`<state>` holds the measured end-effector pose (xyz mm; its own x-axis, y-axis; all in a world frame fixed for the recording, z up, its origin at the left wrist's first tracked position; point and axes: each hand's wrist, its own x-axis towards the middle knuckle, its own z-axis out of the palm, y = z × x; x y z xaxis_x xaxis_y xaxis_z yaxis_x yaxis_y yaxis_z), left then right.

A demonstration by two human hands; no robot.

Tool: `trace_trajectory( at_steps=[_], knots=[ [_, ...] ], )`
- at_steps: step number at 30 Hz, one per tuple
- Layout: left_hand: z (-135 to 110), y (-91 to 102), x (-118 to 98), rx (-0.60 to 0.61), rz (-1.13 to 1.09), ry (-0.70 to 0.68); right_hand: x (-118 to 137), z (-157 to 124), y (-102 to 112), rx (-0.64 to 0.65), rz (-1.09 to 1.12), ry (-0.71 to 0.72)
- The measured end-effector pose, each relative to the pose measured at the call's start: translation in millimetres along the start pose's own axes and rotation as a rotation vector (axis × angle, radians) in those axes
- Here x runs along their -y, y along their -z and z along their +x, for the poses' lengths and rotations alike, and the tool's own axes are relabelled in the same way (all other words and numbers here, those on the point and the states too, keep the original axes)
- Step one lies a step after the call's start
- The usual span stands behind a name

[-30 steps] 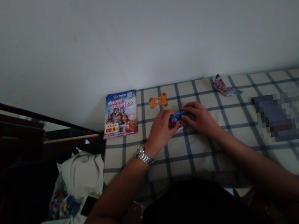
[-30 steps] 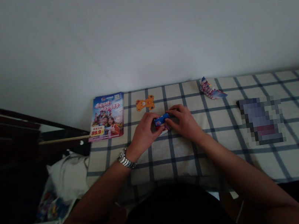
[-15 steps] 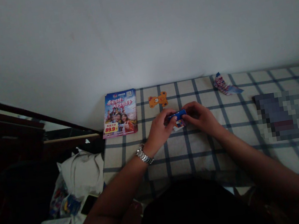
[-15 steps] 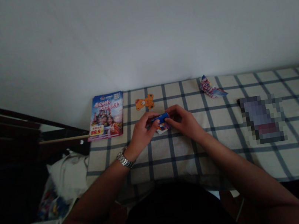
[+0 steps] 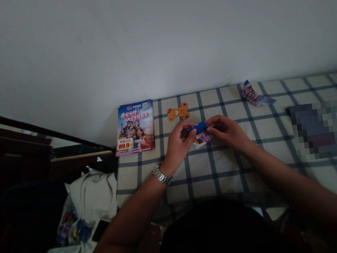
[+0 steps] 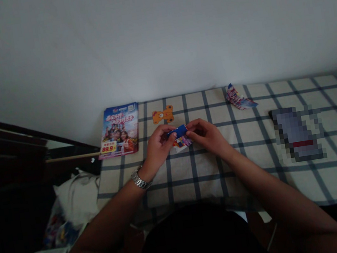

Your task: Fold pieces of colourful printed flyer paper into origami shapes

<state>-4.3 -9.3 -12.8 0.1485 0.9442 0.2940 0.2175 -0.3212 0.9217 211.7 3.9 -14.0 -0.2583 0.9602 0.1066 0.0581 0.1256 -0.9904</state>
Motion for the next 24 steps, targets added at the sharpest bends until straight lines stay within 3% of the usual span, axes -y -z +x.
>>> trace_trajectory(
  at_steps=[11, 18, 24],
  knots=[
    [-2.3, -0.9, 8.0, 0.123, -0.002, -0.024, 4.8, -2.3, 1.3, 0.016, -0.030, -0.049],
    [-1.5, 0.4, 0.7, 0.133, -0.047, 0.034, 4.0, -5.2, 0.6, 0.074, -0.070, 0.001],
    [0.0, 0.1, -0.1, 0.042, -0.084, 0.025, 3.8, -6.8, -0.6, 0.045, -0.069, 0.046]
  ],
)
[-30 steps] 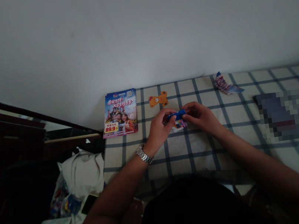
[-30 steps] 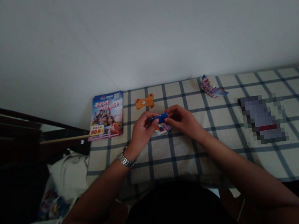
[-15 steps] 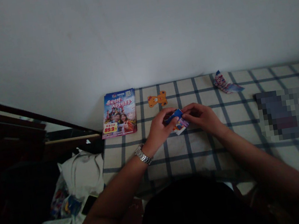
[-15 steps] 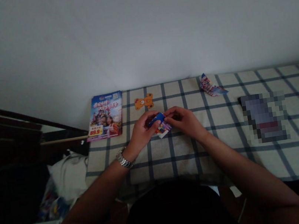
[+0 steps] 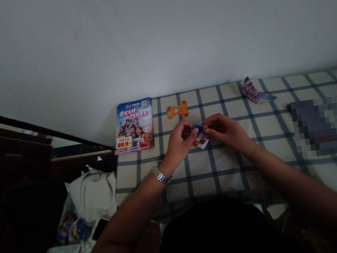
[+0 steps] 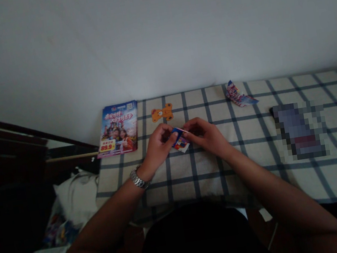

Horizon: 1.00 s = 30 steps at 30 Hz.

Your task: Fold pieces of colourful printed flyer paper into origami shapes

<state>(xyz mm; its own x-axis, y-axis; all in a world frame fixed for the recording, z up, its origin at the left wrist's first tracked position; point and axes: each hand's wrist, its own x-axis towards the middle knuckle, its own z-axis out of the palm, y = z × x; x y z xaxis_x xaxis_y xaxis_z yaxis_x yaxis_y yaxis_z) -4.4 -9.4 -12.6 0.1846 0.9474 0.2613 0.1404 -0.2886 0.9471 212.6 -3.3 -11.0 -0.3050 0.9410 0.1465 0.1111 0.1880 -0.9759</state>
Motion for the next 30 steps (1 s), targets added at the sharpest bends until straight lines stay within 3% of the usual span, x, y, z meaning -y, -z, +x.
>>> trace_trajectory(
  at_steps=[5, 17, 30],
  knots=[
    [2.4, 2.3, 1.9, -0.109, -0.008, -0.045, -3.9, 0.6, 2.1, -0.021, -0.030, 0.008],
    [-1.6, 5.4, -2.0, -0.036, 0.085, -0.139, -0.2, 0.8, 6.6, -0.037, -0.177, 0.095],
    [-1.6, 3.3, -2.9, -0.067, 0.013, -0.077, 2.7, 0.6, 9.1, -0.049, -0.216, 0.075]
  ],
)
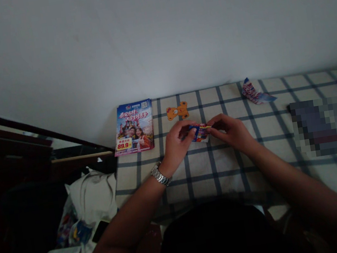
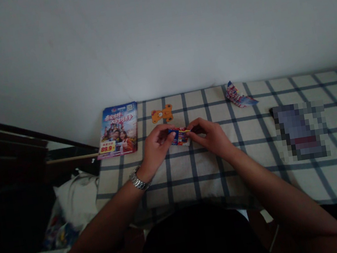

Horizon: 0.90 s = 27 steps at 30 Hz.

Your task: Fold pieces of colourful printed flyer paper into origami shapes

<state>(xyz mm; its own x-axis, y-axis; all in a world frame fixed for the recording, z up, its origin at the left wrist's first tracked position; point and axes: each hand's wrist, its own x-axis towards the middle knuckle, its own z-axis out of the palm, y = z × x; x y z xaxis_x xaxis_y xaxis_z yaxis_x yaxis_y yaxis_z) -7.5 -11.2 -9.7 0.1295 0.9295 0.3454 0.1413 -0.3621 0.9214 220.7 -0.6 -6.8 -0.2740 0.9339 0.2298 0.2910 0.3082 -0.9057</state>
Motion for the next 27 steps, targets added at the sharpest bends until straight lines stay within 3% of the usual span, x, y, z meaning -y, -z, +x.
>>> trace_trajectory(
  at_steps=[11, 20, 27],
  knots=[
    [0.0, -1.9, -0.4, 0.004, 0.018, 0.026, -2.9, 0.9, -0.2, -0.026, -0.064, -0.050],
    [-0.2, -3.0, -1.4, 0.006, -0.028, 0.035, 1.8, 2.6, -3.5, -0.086, 0.169, -0.117],
    [0.8, -1.6, -2.9, 0.009, -0.053, 0.026, 4.6, 4.4, -1.3, -0.048, 0.227, -0.159]
  ],
)
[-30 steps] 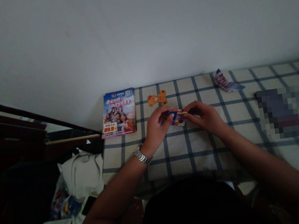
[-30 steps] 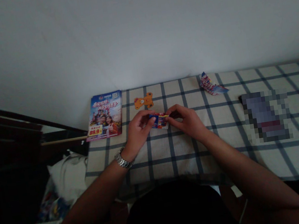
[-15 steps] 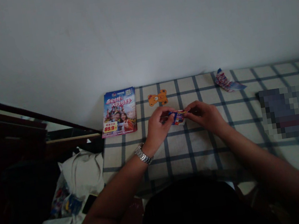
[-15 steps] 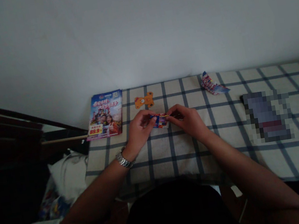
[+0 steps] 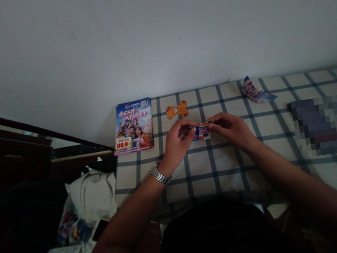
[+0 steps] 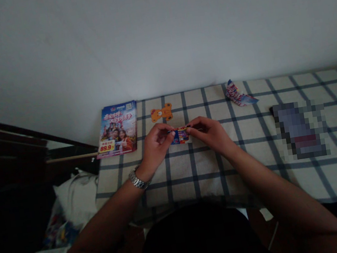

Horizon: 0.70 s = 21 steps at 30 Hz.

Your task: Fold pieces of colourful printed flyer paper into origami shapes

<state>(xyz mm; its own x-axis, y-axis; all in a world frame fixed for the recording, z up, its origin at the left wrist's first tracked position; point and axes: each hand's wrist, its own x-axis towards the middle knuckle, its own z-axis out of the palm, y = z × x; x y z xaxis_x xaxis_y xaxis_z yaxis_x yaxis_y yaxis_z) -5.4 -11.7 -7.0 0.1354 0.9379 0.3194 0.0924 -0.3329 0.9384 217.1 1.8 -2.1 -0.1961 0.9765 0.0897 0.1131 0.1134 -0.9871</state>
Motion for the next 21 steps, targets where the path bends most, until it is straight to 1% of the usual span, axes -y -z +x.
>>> trace_trajectory(
  at_steps=[8, 14, 21],
  knots=[
    [-0.5, 0.0, 0.5, -0.014, -0.021, 0.004, 5.1, -1.1, -0.7, -0.015, 0.019, 0.001],
    [-0.1, 0.1, -0.5, -0.020, 0.010, 0.004, 5.5, -1.3, -0.1, 0.005, 0.033, 0.025],
    [-0.4, 0.2, 0.7, -0.040, -0.009, -0.008, 6.7, -2.5, 0.3, 0.005, 0.008, 0.041]
  ],
)
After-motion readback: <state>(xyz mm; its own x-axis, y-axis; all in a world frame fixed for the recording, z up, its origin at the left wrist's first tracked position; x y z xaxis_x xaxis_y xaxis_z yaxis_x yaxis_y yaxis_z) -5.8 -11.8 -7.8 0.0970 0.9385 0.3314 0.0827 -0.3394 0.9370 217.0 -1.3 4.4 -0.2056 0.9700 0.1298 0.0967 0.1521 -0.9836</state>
